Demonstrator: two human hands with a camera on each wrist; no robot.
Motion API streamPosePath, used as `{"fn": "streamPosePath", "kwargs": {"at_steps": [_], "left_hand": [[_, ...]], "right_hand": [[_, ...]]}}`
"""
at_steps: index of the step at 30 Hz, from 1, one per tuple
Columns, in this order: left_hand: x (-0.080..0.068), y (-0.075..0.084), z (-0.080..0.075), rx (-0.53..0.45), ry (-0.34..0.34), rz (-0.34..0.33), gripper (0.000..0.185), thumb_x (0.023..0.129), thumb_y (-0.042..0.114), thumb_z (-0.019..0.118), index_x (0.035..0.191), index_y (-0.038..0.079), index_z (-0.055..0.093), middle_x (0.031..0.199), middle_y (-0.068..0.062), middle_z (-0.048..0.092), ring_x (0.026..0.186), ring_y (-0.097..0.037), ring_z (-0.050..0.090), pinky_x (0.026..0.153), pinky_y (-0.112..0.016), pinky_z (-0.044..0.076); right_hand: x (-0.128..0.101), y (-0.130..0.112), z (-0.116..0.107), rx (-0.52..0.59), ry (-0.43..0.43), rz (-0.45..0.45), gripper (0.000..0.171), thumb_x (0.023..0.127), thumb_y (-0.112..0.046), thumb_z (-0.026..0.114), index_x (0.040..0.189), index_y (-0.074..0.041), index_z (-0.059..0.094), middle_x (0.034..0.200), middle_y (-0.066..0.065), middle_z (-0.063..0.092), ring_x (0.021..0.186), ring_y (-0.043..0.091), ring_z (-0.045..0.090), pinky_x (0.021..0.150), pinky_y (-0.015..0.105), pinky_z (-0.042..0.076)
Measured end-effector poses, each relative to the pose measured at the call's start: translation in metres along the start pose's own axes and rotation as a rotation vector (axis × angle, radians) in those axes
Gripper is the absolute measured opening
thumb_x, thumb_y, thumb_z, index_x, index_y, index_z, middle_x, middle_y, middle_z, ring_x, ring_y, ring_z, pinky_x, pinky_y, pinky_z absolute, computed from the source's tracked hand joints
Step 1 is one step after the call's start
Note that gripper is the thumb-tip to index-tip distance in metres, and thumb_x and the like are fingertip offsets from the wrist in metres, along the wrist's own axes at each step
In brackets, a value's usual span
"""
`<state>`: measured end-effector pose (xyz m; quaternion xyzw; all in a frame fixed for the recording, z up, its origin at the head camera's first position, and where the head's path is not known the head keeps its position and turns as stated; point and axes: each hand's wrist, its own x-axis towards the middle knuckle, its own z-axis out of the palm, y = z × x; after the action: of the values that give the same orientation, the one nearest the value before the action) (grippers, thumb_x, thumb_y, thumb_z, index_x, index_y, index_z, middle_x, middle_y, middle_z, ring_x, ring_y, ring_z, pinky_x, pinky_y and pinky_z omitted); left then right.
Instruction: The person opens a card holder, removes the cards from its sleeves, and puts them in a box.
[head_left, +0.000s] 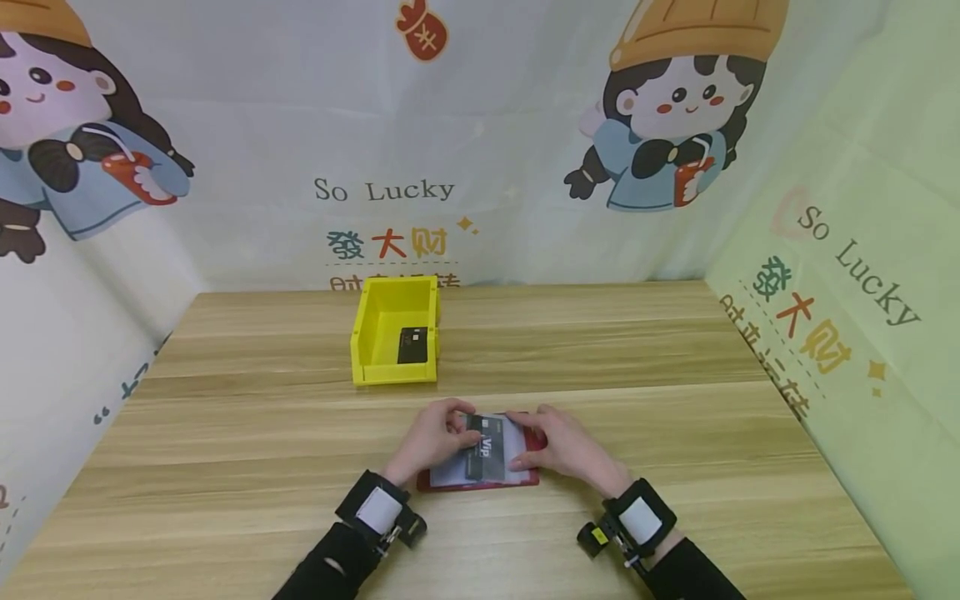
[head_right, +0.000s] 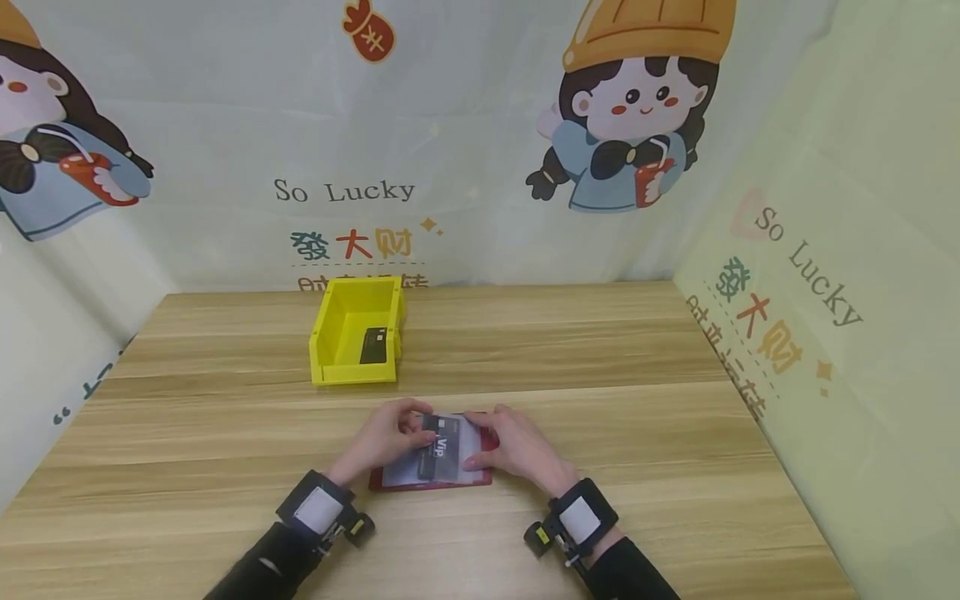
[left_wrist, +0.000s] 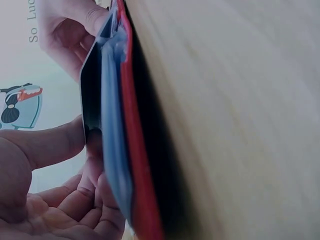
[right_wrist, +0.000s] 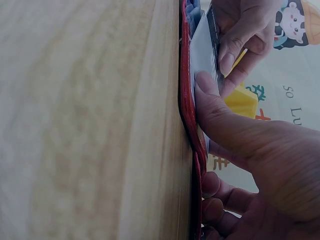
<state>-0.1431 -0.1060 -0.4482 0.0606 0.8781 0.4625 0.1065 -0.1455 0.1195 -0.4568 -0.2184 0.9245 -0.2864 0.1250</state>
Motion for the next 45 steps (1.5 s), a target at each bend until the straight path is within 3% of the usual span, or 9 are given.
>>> {"fn": "streamPosePath", "kwargs": {"at_steps": [7,22,33,40,45], "left_hand": [[-0.002,0.0,-0.007,0.007,0.006,-0.044,0.036,0.087,0.006,0.076,0.12,-0.003,0.066,0.079,-0.007,0.064,0.065,-0.012,0.054,0.058,-0.025,0.04],[-0.008,-0.014,-0.022,-0.146,0.007,-0.131,0.037,0.089,0.0,0.072,0.124,-0.007,0.063,0.076,-0.007,0.066,0.057,-0.01,0.059,0.056,-0.025,0.055],[-0.011,-0.019,-0.029,-0.178,0.024,-0.147,0.034,0.09,0.002,0.071,0.122,-0.009,0.064,0.082,-0.01,0.072,0.061,-0.01,0.062,0.06,-0.027,0.057],[-0.009,-0.021,-0.048,-0.165,0.062,-0.125,0.022,0.094,0.008,0.068,0.108,-0.01,0.068,0.087,-0.019,0.076,0.064,-0.009,0.063,0.06,-0.023,0.052],[-0.005,-0.021,-0.067,-0.172,0.095,-0.101,0.028,0.099,0.009,0.061,0.116,-0.013,0.062,0.095,-0.022,0.075,0.066,-0.008,0.064,0.063,-0.025,0.056]], "right_hand": [[-0.001,-0.001,0.0,-0.001,0.008,0.008,0.071,0.079,-0.031,0.085,0.143,-0.017,0.057,0.091,0.002,0.05,0.081,0.015,0.043,0.066,0.023,0.03],[-0.002,0.001,-0.001,0.032,0.005,0.03,0.069,0.08,-0.028,0.085,0.142,-0.015,0.058,0.095,0.003,0.053,0.087,0.016,0.046,0.068,0.025,0.033],[-0.003,0.0,-0.001,0.037,0.0,0.03,0.069,0.08,-0.027,0.085,0.142,-0.015,0.058,0.094,0.003,0.051,0.087,0.016,0.045,0.068,0.026,0.033],[-0.003,0.004,-0.002,0.031,0.004,-0.01,0.069,0.081,-0.029,0.084,0.142,-0.013,0.058,0.085,0.001,0.045,0.08,0.015,0.042,0.064,0.023,0.03],[-0.002,0.004,-0.002,0.038,0.003,-0.033,0.069,0.081,-0.03,0.084,0.142,-0.011,0.057,0.083,0.0,0.044,0.077,0.014,0.041,0.063,0.022,0.028]]}}
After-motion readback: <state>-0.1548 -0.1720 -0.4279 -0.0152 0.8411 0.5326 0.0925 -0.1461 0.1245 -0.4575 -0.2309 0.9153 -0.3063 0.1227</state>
